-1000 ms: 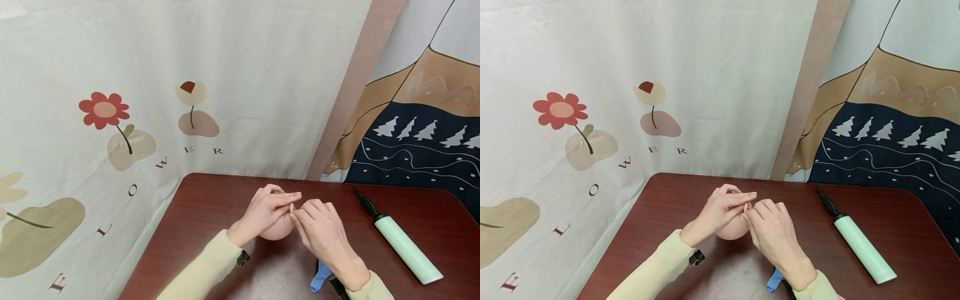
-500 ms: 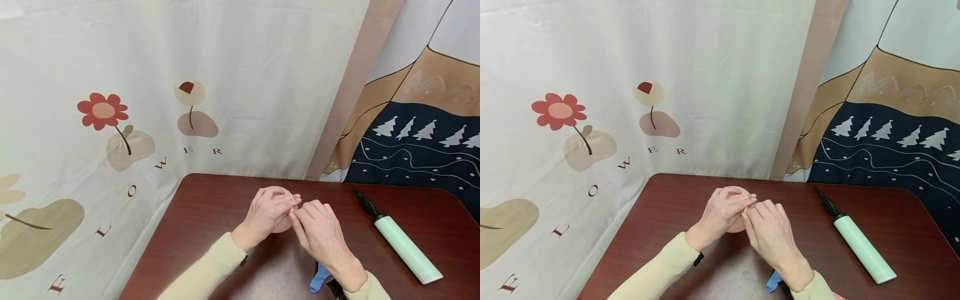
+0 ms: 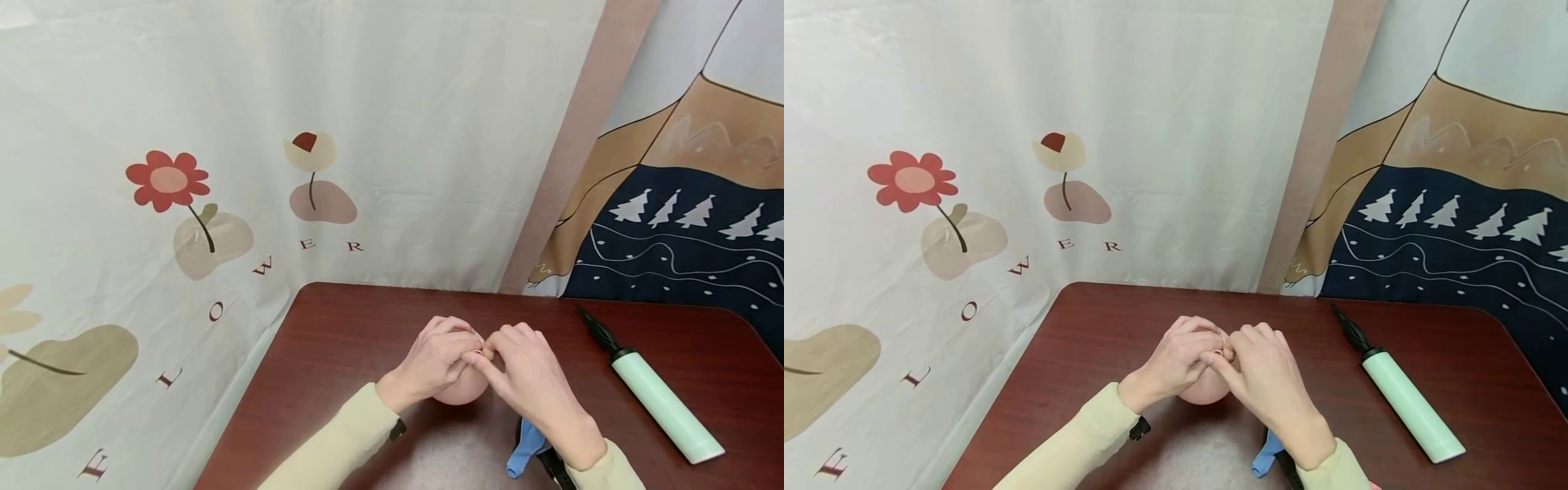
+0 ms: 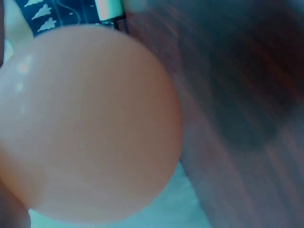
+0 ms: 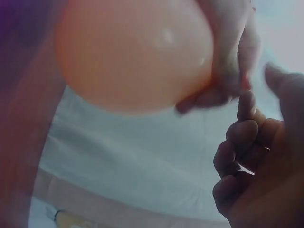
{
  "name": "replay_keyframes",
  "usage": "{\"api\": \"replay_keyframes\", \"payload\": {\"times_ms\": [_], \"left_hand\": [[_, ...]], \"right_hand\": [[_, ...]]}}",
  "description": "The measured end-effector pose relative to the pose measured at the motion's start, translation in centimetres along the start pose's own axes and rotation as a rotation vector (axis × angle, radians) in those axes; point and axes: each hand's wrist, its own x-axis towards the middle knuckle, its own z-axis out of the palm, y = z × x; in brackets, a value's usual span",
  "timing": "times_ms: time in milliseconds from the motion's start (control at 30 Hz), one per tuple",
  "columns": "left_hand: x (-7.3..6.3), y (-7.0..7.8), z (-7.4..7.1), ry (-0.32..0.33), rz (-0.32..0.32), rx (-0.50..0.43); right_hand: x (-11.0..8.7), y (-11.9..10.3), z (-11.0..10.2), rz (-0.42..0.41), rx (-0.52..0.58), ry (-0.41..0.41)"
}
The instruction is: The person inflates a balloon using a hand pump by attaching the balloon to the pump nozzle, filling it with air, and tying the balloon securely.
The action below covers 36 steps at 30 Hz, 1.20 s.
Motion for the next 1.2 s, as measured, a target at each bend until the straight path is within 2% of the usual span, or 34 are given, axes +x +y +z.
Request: {"api": "replay_keyframes", "payload": {"times_ms": [100, 200, 267, 333, 433, 600, 800, 967, 1067, 1200], "left_hand": [[-0.2, -0.1, -0.3, -0.058, -0.101, -0.229], [-0.3, -0.2, -0.6, -0.087, -0.221, -0.520], [-0.3, -0.3, -0.8, -0.094, -0.291, -0.711], [-0.3, -0.3, -0.9, -0.097, -0.337, -0.862], [-0.3, -0.4, -1.2, -0.112, -0.393, -0.998], [-0.3, -0.5, -1.5, -0.157, -0.442, -1.088], [-0.4, -0.5, -1.7, -0.239, -0.441, -1.128], [-0.5, -0.7, -1.7, -0.334, -0.452, -1.095], [-0.7, -0.8, -1.6, -0.368, -0.456, -1.076], [-0.8, -0.9, -1.5, -0.396, -0.461, -1.075]], "right_hand": [[-0.3, 0.8, -0.4, 0.107, 0.092, -0.018], [-0.6, 1.6, -0.6, 0.165, 0.190, -0.043], [-0.8, 1.8, -0.5, 0.165, 0.255, -0.058], [-0.9, 2.0, -0.4, 0.146, 0.318, -0.065], [-1.0, 1.9, -0.3, 0.123, 0.398, -0.072], [-0.8, 1.7, -0.6, 0.109, 0.488, -0.087], [-0.8, 1.6, -0.5, 0.085, 0.522, -0.088], [-0.8, 1.7, -0.1, 0.002, 0.446, -0.058], [-0.7, 1.8, 0.0, -0.061, 0.383, -0.034], [-0.4, 1.8, -0.2, -0.126, 0.299, -0.052]]}}
